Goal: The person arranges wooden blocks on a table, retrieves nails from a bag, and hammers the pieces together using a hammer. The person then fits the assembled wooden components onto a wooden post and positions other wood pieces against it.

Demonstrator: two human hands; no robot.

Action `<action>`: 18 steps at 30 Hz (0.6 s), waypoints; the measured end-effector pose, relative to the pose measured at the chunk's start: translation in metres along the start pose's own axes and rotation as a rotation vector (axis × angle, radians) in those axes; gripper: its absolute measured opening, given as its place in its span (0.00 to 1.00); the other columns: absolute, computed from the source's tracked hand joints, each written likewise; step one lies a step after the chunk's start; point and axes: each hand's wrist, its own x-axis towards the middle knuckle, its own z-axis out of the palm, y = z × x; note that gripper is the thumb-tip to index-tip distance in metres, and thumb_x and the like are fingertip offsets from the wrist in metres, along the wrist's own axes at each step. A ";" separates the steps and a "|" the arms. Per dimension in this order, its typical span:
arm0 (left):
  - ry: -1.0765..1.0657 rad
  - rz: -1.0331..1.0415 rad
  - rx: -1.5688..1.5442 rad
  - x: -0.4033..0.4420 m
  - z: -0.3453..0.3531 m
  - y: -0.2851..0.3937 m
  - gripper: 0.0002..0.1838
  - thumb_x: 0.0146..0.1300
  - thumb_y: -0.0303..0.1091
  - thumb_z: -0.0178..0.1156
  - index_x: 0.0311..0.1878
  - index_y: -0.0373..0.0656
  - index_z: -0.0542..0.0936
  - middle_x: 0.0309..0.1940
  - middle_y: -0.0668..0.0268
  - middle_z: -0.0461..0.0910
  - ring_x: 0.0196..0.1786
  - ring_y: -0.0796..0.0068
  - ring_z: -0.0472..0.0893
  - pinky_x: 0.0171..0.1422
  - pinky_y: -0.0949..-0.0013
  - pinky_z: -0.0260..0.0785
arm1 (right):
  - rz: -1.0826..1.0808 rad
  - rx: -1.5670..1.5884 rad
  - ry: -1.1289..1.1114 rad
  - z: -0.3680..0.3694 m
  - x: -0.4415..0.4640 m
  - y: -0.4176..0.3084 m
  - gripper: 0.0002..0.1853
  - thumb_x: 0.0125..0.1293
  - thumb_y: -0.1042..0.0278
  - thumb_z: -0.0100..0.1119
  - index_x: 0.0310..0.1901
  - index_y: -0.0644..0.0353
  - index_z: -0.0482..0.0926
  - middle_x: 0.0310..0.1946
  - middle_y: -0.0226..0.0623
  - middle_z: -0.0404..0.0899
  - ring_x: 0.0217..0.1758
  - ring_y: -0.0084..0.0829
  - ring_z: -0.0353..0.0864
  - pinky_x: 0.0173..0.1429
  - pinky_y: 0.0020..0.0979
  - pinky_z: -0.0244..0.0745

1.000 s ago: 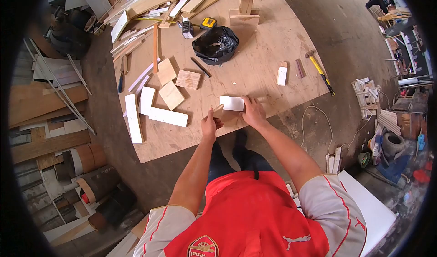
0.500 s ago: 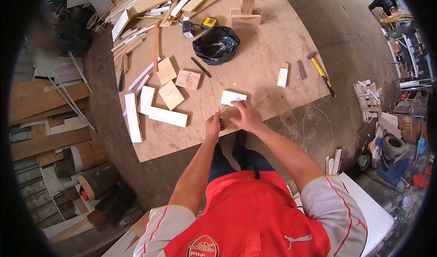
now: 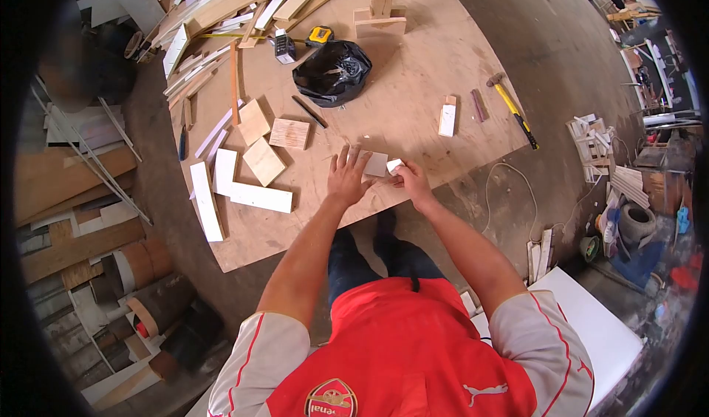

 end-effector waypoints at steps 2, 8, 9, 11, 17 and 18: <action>-0.125 0.053 -0.022 0.011 0.009 -0.014 0.40 0.62 0.49 0.76 0.78 0.61 0.73 0.78 0.65 0.71 0.80 0.54 0.68 0.82 0.46 0.62 | 0.060 0.036 0.023 -0.008 0.001 -0.002 0.15 0.77 0.60 0.59 0.54 0.63 0.84 0.42 0.36 0.88 0.38 0.27 0.88 0.43 0.30 0.83; -0.146 -0.055 -0.308 0.024 -0.005 -0.020 0.25 0.71 0.48 0.69 0.68 0.53 0.83 0.65 0.58 0.81 0.69 0.52 0.77 0.74 0.48 0.69 | 0.078 0.073 0.032 -0.027 0.001 -0.006 0.15 0.77 0.63 0.55 0.54 0.63 0.83 0.40 0.38 0.87 0.36 0.31 0.88 0.44 0.34 0.86; -0.081 -0.096 -0.419 0.023 0.002 -0.022 0.22 0.73 0.49 0.67 0.65 0.50 0.85 0.59 0.56 0.83 0.63 0.51 0.81 0.70 0.50 0.72 | 0.082 0.087 0.042 -0.028 0.000 -0.008 0.14 0.76 0.64 0.54 0.54 0.63 0.83 0.39 0.38 0.87 0.36 0.31 0.88 0.44 0.34 0.86; 0.005 -0.200 -0.597 0.018 0.018 -0.027 0.22 0.78 0.51 0.63 0.60 0.43 0.87 0.49 0.52 0.87 0.54 0.49 0.85 0.64 0.52 0.75 | 0.088 0.105 0.051 -0.027 0.000 -0.010 0.15 0.74 0.66 0.54 0.55 0.63 0.83 0.39 0.39 0.86 0.35 0.31 0.88 0.44 0.34 0.86; -0.029 -0.536 -0.840 0.012 0.016 -0.021 0.29 0.84 0.53 0.56 0.53 0.31 0.86 0.34 0.49 0.87 0.46 0.58 0.89 0.53 0.55 0.79 | 0.061 0.063 -0.024 -0.019 -0.003 -0.022 0.23 0.68 0.71 0.52 0.64 0.60 0.82 0.41 0.38 0.85 0.37 0.30 0.87 0.44 0.34 0.86; -0.015 -0.527 -0.838 0.012 0.018 -0.021 0.28 0.84 0.54 0.56 0.53 0.31 0.86 0.33 0.51 0.87 0.44 0.61 0.90 0.50 0.56 0.80 | 0.053 0.069 -0.037 -0.018 -0.001 -0.021 0.24 0.67 0.71 0.52 0.65 0.59 0.81 0.42 0.37 0.85 0.37 0.30 0.86 0.45 0.34 0.86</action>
